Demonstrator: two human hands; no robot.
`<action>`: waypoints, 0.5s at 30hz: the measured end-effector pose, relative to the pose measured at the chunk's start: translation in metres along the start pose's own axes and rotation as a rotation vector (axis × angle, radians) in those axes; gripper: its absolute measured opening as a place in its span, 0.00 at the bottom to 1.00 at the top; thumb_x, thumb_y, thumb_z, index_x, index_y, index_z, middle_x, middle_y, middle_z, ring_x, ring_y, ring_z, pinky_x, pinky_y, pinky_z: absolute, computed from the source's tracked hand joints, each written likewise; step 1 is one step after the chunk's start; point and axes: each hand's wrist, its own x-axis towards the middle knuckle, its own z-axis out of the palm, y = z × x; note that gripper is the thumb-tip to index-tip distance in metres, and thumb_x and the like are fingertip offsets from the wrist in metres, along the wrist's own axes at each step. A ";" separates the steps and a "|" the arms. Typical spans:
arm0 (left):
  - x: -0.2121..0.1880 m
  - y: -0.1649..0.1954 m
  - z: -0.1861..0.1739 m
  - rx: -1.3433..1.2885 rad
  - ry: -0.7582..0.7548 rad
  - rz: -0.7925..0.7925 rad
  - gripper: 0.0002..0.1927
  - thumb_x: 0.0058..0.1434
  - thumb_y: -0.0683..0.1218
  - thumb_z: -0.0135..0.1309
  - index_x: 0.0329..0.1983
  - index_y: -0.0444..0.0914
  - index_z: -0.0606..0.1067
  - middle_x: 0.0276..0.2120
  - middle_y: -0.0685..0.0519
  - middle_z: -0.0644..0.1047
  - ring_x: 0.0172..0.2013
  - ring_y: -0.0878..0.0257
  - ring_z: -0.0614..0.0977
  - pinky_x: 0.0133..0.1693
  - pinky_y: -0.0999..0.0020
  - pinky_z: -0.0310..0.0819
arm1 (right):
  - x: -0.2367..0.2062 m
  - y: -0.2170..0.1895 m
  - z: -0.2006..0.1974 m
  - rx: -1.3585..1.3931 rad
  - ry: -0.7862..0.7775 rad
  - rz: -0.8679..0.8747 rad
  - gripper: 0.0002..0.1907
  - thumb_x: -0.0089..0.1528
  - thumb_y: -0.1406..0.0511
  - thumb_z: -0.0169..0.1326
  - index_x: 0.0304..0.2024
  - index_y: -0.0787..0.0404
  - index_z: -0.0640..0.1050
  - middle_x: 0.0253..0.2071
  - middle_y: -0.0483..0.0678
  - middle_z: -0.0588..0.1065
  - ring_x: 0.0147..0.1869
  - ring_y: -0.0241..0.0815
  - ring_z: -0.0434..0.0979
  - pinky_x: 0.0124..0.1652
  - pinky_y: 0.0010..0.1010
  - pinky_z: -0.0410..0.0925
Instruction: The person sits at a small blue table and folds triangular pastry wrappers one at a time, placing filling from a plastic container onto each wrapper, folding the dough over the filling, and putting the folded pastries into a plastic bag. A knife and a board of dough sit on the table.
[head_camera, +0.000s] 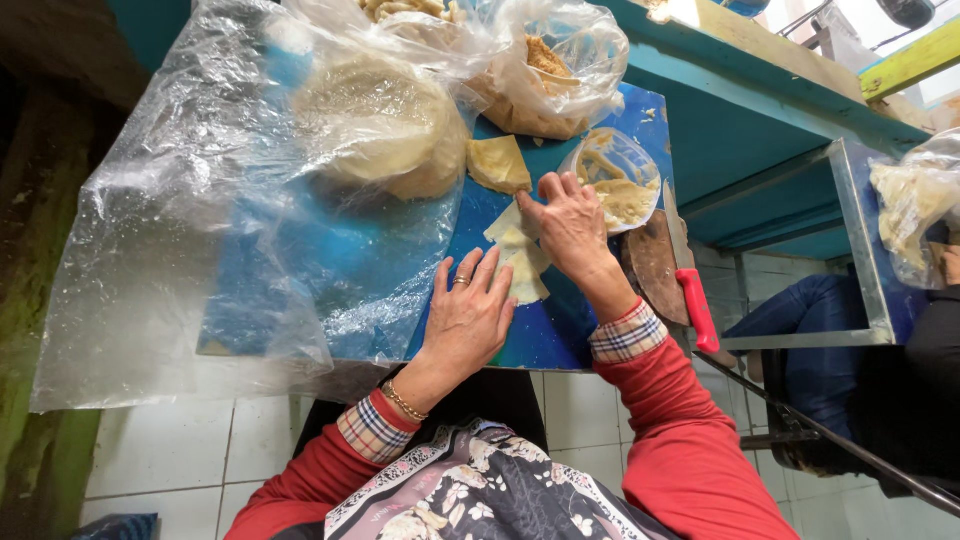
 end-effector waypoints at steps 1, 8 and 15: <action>0.000 0.000 0.000 0.001 -0.004 0.003 0.23 0.63 0.51 0.54 0.59 0.36 0.73 0.62 0.43 0.72 0.63 0.47 0.70 0.63 0.41 0.56 | 0.001 0.002 0.000 0.001 -0.009 0.000 0.20 0.57 0.67 0.55 0.51 0.49 0.81 0.45 0.46 0.72 0.53 0.49 0.71 0.46 0.40 0.64; -0.001 0.002 -0.003 -0.032 0.009 -0.008 0.23 0.63 0.50 0.54 0.58 0.35 0.74 0.62 0.42 0.72 0.63 0.47 0.70 0.63 0.42 0.56 | -0.001 0.004 -0.017 -0.063 0.011 0.095 0.14 0.58 0.69 0.56 0.45 0.49 0.83 0.47 0.44 0.72 0.54 0.47 0.71 0.48 0.38 0.64; 0.001 0.001 -0.002 -0.003 0.025 0.004 0.23 0.62 0.50 0.55 0.57 0.35 0.74 0.61 0.42 0.72 0.62 0.47 0.71 0.63 0.42 0.56 | -0.025 -0.021 -0.038 -0.009 0.074 -0.091 0.24 0.53 0.70 0.57 0.51 0.45 0.85 0.48 0.43 0.73 0.49 0.45 0.70 0.43 0.38 0.63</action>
